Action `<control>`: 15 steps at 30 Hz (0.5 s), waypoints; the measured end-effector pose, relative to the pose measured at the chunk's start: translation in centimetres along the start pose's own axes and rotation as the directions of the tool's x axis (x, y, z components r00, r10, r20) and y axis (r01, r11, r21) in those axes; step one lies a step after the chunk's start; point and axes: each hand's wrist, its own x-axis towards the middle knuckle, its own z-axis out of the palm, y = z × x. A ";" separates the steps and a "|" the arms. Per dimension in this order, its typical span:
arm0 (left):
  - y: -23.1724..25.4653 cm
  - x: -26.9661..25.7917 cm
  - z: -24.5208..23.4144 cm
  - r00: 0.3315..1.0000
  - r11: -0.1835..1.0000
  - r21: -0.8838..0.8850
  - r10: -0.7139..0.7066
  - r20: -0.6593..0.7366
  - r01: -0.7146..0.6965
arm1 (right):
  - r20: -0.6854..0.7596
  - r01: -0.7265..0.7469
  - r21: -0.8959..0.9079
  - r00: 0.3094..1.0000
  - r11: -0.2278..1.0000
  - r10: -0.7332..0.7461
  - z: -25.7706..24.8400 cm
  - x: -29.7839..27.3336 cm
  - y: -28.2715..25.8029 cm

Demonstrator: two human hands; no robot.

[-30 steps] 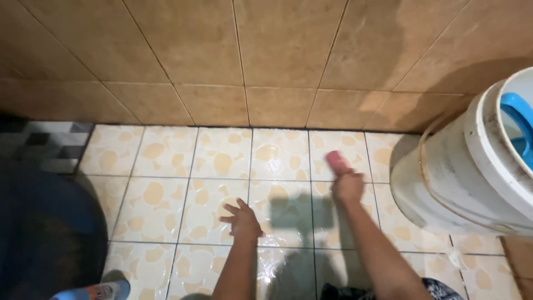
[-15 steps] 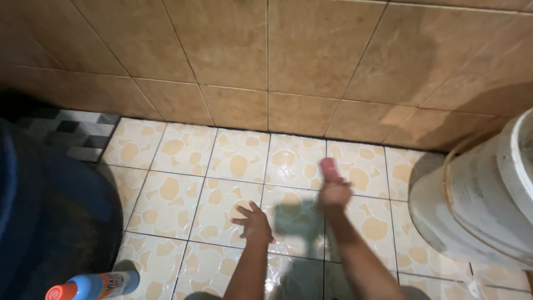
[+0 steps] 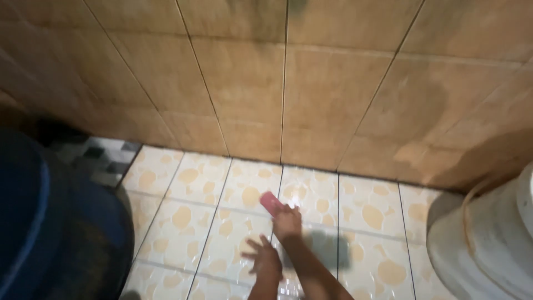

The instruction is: Scrubbing the bathroom floor tiles with a cleaning stone and detergent.

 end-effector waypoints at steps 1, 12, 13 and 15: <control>0.2 0.0 -0.2 1.000 1.000 -0.008 0.009 -0.016 -0.009 | -0.018 0.007 -0.006 1.000 1.000 -0.007 1.4 0.5 2.5; 1.1 3.1 -0.1 0.968 0.987 0.161 0.049 -0.247 -0.009 | -0.111 -0.722 -0.182 0.689 0.667 0.716 -6.1 -5.4 24.9; 0.9 3.6 -0.7 0.965 0.987 0.162 0.060 -0.254 -0.019 | -0.123 -0.727 -0.178 0.685 0.664 0.718 -6.6 -6.5 27.0; 0.2 4.5 -1.9 0.960 0.998 0.064 0.023 -0.278 -0.005 | -0.104 -0.796 -0.160 0.601 0.583 0.792 -7.4 -8.7 31.1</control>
